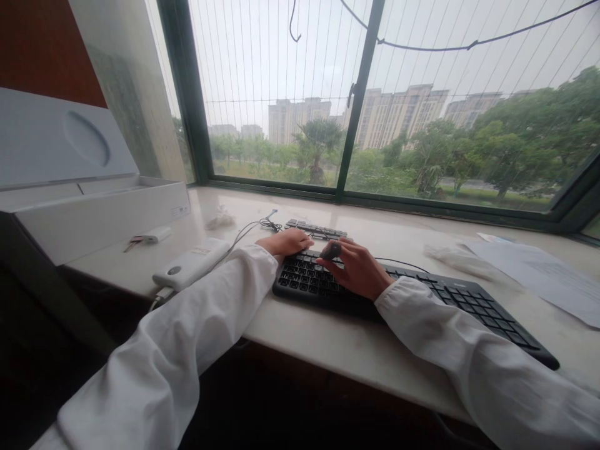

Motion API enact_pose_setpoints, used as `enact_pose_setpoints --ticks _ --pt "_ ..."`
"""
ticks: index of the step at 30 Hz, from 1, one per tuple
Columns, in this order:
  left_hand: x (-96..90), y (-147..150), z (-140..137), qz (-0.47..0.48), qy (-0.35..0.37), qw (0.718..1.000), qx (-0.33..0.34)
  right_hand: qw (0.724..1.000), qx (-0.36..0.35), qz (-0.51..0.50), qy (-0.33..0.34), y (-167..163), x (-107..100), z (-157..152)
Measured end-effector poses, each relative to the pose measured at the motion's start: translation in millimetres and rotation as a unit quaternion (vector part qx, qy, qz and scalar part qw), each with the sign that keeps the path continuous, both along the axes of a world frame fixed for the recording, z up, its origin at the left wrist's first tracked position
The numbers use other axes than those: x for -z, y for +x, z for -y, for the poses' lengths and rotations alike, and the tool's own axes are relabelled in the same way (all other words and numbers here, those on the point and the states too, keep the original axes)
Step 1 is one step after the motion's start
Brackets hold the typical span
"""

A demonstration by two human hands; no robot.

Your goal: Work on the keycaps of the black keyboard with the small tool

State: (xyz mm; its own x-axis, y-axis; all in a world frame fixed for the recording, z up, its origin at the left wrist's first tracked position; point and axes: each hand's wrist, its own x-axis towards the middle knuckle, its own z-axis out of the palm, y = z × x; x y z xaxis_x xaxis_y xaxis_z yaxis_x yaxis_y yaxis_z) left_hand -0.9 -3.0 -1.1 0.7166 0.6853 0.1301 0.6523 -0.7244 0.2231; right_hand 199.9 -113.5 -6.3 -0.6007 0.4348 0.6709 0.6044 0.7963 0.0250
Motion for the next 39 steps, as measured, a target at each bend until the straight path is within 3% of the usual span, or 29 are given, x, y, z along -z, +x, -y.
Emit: enact_pose_setpoints --ticks 7,20,34,39 --pt "-1.1 1.7 0.4 -0.001 -0.005 1.0 0.0 0.995 -0.008 -0.035 -0.093 -2.4 -2.4 6.6" --pt "-2.0 1.2 1.8 -0.004 -0.011 1.0 -0.004 0.993 -0.036 -0.013 -0.114 -4.4 -3.4 4.9" --pt "-4.3 -0.2 5.9 0.004 -0.013 1.0 -0.005 0.998 -0.016 0.044 -0.035 -8.3 -0.1 9.8" --pt "-2.1 -0.8 3.1 0.005 -0.009 1.0 -0.008 0.998 -0.013 0.027 -0.046 -7.7 0.2 9.6"
